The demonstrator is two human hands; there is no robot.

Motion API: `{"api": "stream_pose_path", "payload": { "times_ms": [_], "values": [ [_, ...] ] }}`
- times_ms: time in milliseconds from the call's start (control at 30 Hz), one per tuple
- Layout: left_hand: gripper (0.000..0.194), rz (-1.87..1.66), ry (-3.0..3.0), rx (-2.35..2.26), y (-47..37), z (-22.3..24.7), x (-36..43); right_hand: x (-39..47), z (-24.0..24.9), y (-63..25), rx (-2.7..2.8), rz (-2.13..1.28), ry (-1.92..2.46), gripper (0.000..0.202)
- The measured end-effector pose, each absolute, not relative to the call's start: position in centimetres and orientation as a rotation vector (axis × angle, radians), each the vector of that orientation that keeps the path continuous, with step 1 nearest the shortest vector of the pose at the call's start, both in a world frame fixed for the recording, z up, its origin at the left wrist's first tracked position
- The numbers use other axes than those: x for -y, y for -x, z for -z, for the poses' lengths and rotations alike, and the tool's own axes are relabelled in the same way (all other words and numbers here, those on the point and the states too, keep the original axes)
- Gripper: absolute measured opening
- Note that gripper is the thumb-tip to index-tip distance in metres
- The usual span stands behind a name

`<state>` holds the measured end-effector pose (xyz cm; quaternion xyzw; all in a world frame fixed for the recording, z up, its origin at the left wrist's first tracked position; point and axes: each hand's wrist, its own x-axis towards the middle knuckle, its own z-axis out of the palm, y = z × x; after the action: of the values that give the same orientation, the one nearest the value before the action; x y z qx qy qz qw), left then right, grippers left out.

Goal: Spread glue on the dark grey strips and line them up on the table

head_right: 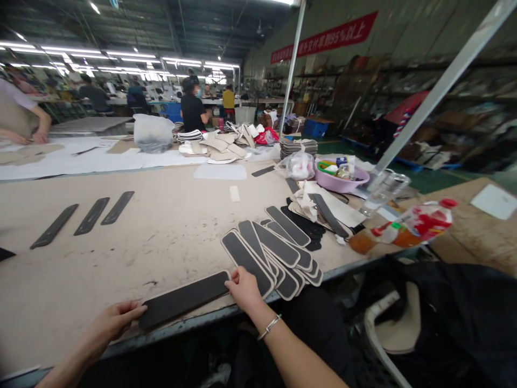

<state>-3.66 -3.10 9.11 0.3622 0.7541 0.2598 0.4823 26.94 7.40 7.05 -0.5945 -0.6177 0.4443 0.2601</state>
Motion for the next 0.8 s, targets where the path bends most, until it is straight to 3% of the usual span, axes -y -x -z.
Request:
{"api": "stream_pose_path", "payload": {
  "times_ms": [300,800],
  "values": [
    [0.033,-0.301,-1.252,-2.094,3.4,-8.7,1.7,-7.6,-6.7,-27.1,1.906,-0.909,1.721,0.013],
    [0.026,-0.191,-1.261,-2.226,2.4,-8.5,2.3,-7.2,-7.1,-27.6,2.089,-0.853,1.717,0.012]
  ]
}}
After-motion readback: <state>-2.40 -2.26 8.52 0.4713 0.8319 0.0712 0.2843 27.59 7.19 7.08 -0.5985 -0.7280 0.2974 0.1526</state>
